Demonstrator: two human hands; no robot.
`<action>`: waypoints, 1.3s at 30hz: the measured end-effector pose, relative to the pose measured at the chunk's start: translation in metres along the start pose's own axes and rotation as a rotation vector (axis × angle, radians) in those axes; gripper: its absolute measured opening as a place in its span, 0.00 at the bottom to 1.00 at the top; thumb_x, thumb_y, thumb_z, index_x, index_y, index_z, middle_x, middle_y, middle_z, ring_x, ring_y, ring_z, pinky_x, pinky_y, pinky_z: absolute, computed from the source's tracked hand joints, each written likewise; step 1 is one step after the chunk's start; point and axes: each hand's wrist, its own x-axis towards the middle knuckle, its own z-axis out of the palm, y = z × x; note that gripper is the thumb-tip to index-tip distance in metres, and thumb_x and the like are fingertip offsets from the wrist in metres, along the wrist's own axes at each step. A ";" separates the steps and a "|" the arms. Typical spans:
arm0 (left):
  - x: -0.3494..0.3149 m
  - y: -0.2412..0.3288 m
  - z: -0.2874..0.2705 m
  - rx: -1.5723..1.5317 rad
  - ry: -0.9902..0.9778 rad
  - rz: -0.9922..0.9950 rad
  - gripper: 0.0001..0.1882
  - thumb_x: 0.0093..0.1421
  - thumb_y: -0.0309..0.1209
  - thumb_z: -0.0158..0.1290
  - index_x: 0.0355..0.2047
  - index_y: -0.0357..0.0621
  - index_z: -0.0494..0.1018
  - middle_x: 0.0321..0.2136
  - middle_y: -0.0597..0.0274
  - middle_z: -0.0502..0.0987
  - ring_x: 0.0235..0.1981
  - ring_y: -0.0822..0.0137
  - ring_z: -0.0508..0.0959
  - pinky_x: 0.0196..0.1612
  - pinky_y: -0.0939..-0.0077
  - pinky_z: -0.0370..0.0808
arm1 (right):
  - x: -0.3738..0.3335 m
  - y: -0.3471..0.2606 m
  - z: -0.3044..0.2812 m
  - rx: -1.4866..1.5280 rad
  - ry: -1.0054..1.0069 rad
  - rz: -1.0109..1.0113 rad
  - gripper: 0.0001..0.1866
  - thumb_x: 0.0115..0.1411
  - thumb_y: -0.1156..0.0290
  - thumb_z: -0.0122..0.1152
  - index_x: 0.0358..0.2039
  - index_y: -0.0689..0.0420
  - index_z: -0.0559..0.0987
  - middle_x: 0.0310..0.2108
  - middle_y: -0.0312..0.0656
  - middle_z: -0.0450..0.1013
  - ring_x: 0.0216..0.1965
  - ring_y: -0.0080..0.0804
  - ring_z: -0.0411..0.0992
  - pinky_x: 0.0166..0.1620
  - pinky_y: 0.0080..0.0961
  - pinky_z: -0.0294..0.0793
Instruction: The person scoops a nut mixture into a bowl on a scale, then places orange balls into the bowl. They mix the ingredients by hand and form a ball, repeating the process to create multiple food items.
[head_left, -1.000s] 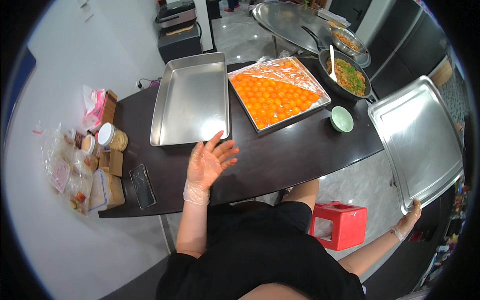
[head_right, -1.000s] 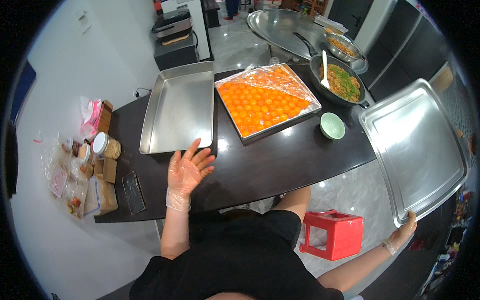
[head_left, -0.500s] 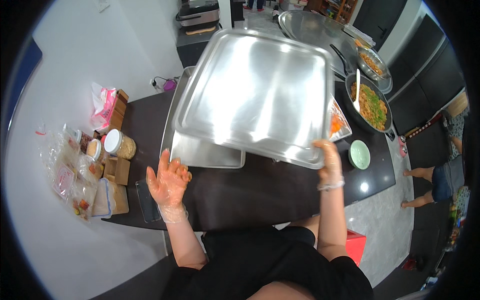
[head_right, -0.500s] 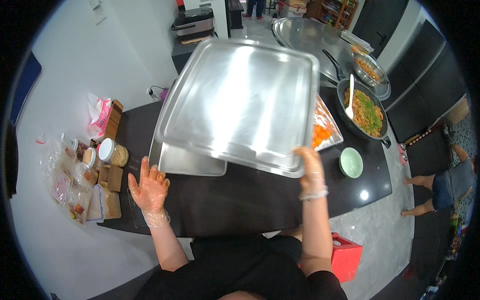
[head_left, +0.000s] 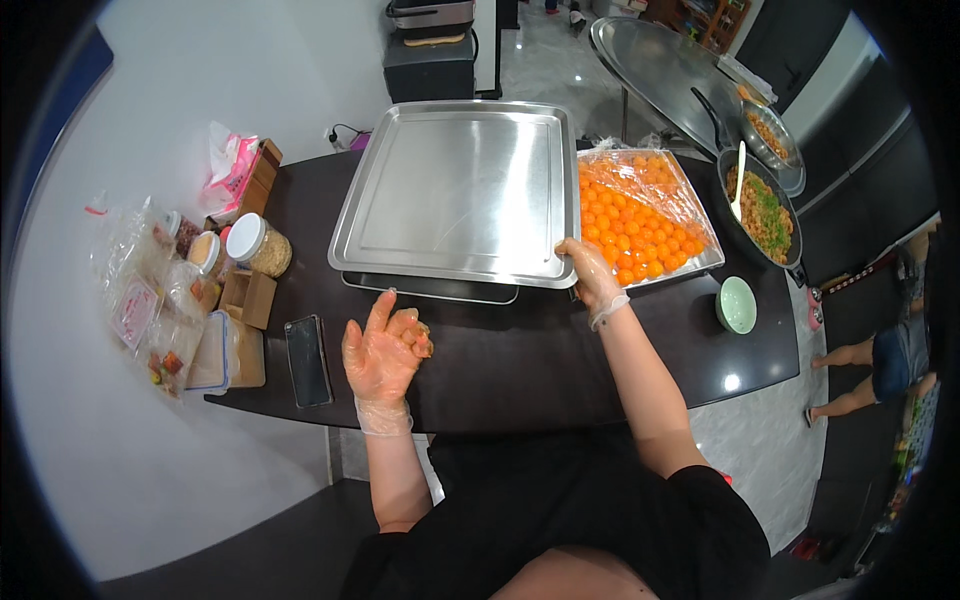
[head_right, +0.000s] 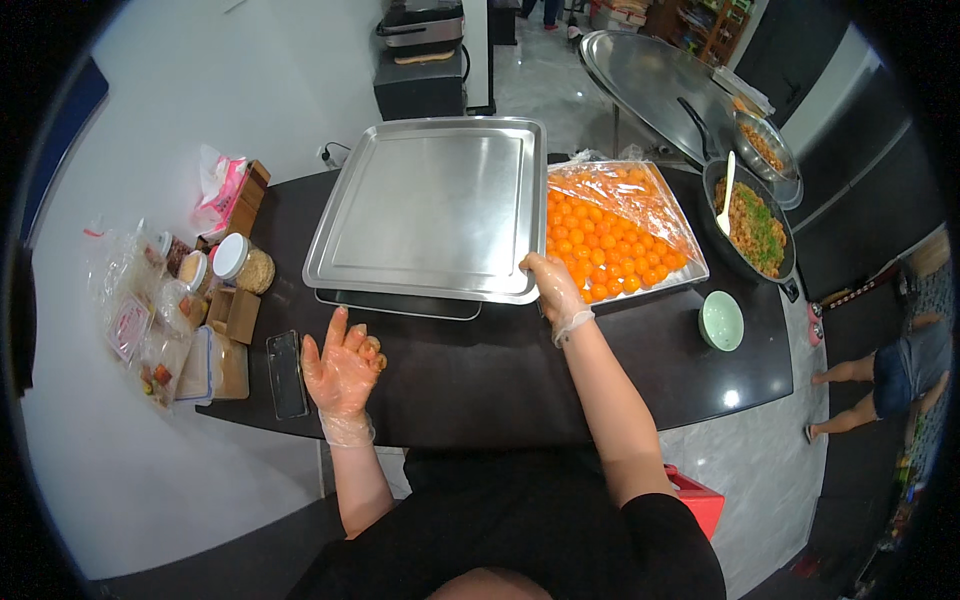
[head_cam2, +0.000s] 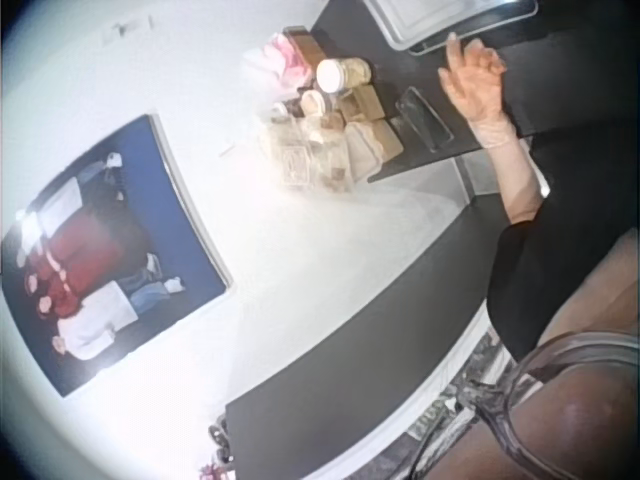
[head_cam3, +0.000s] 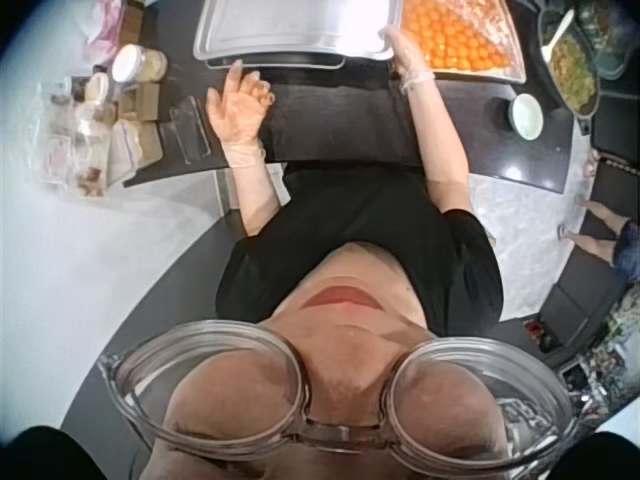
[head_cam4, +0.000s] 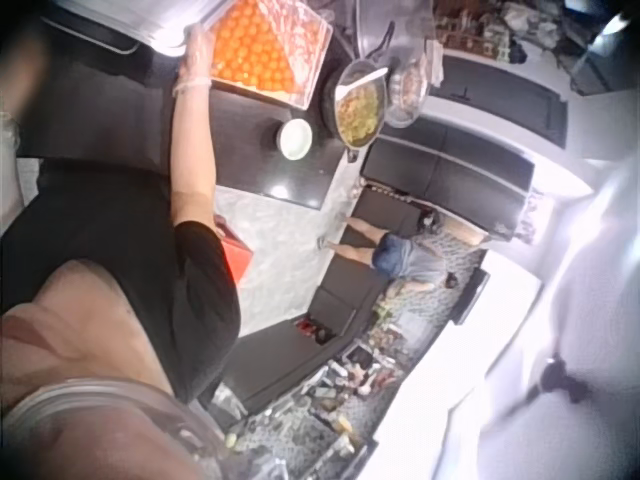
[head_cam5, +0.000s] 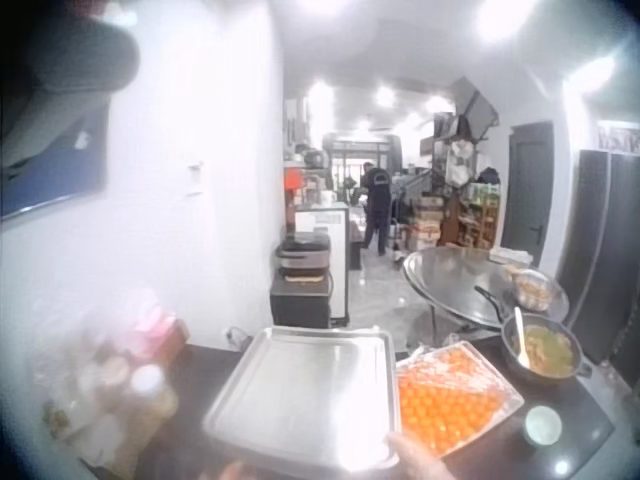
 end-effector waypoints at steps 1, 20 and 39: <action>-0.005 -0.002 0.000 -0.003 -0.006 -0.003 0.34 0.66 0.56 0.42 0.64 0.47 0.61 0.48 0.52 0.74 0.42 0.58 0.72 0.43 0.64 0.69 | 0.003 0.001 0.000 -0.031 0.013 -0.009 0.10 0.51 0.69 0.57 0.30 0.63 0.76 0.24 0.38 0.70 0.23 0.26 0.67 0.26 0.24 0.64; -0.001 -0.039 -0.019 0.538 0.332 -0.511 0.31 0.70 0.52 0.37 0.57 0.37 0.67 0.37 0.53 0.80 0.33 0.66 0.80 0.33 0.79 0.74 | 0.095 -0.056 0.007 -0.515 -0.145 0.133 0.07 0.50 0.72 0.62 0.19 0.52 0.73 0.12 0.28 0.57 0.12 0.19 0.50 0.18 0.22 0.47; 0.052 -0.046 -0.053 0.452 0.540 -0.530 0.25 0.68 0.51 0.42 0.38 0.39 0.74 0.23 0.59 0.77 0.15 0.69 0.68 0.20 0.76 0.63 | 0.105 -0.072 0.076 -1.135 -0.081 -0.184 0.25 0.48 0.51 0.66 0.34 0.64 0.82 0.29 0.49 0.77 0.32 0.41 0.76 0.35 0.33 0.74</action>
